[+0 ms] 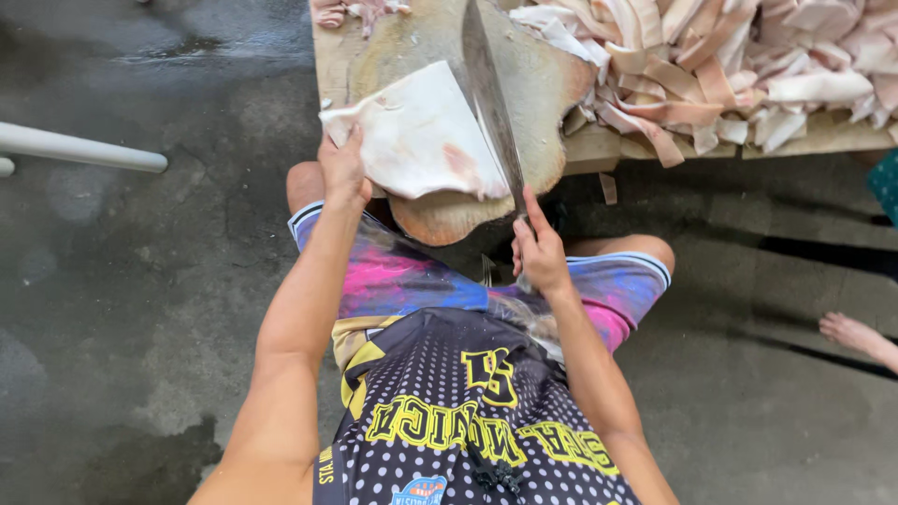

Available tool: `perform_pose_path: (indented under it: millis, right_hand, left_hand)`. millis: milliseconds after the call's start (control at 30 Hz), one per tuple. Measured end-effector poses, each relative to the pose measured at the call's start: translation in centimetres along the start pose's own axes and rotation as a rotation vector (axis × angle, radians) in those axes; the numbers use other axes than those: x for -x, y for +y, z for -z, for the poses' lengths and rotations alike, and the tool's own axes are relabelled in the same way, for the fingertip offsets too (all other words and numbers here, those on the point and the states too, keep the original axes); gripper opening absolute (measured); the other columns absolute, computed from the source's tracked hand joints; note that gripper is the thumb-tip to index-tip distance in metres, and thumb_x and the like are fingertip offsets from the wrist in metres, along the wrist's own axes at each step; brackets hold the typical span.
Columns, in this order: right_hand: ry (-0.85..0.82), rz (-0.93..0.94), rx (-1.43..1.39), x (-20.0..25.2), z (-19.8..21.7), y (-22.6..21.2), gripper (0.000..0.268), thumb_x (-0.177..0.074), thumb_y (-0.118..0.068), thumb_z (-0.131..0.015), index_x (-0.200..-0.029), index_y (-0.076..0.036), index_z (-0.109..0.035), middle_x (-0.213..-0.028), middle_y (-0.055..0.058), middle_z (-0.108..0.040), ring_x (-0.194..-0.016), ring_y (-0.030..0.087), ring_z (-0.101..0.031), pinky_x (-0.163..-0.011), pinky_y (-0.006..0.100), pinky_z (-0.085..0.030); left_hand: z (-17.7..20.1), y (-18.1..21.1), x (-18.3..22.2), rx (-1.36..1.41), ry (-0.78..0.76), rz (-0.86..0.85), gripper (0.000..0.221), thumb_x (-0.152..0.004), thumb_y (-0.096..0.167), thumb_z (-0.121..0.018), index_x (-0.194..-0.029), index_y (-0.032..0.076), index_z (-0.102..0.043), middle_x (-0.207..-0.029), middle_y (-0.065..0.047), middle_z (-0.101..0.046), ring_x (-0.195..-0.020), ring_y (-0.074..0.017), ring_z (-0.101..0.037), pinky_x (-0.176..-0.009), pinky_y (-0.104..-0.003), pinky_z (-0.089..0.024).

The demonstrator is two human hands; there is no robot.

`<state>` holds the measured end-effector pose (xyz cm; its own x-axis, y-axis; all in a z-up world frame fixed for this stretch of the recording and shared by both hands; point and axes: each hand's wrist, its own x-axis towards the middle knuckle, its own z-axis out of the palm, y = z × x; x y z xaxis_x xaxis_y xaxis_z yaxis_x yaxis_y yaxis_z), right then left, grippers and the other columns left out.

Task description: The person cuts pieces of pork skin and fat into smaller strips using a large knife on a wooden cutting block.

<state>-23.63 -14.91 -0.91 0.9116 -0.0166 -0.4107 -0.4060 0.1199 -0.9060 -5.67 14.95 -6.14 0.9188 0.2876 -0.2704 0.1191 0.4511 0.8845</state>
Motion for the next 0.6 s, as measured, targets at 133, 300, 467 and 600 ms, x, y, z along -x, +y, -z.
perform_pose_path:
  millis: [133,300,467,600]
  right_hand:
    - [0.118,0.254,0.316,4.5,0.1,-3.4,0.062,-0.110,-0.011,-0.054,-0.166,-0.024,-0.033,-0.068,-0.002,-0.055,-0.055,0.008,-0.050,-0.052,0.026,-0.049]
    - [0.101,0.923,0.353,7.0,2.2,-6.8,0.065,-0.117,-0.006,-0.049,-0.171,-0.028,-0.020,-0.077,0.001,-0.060,-0.066,0.007,-0.055,-0.060,0.021,-0.052]
    - [0.183,0.674,0.784,4.1,-0.3,-2.7,0.065,-0.107,-0.012,-0.059,-0.165,-0.026,-0.031,-0.079,0.013,-0.067,-0.065,0.028,-0.063,-0.058,0.039,-0.049]
    - [0.178,0.088,0.785,2.1,-0.2,0.2,0.060,-0.101,-0.022,-0.060,-0.157,-0.031,-0.041,-0.068,0.023,-0.065,-0.058,0.039,-0.065,-0.060,0.048,-0.052]
  left_hand:
    - [2.4,-3.5,-2.9,-0.056,-0.094,-0.007,0.033,-0.101,0.001,-0.065,-0.133,-0.002,-0.060,-0.124,-0.012,-0.069,-0.112,-0.0208,-0.066,-0.101,-0.035,-0.053]
    - [2.4,-3.2,-2.3,0.065,-0.085,0.086,0.035,-0.099,0.000,-0.065,-0.133,-0.001,-0.058,-0.126,-0.012,-0.069,-0.113,-0.0222,-0.067,-0.102,-0.036,-0.054]
    - [2.3,-2.3,-2.4,0.064,-0.052,0.115,0.034,-0.100,0.000,-0.064,-0.133,-0.001,-0.057,-0.126,-0.013,-0.068,-0.114,-0.0225,-0.066,-0.102,-0.037,-0.054]
    - [2.8,-1.4,-4.2,0.026,-0.056,0.028,0.033,-0.101,0.000,-0.067,-0.133,-0.002,-0.059,-0.125,-0.011,-0.069,-0.112,-0.0219,-0.067,-0.100,-0.036,-0.055]
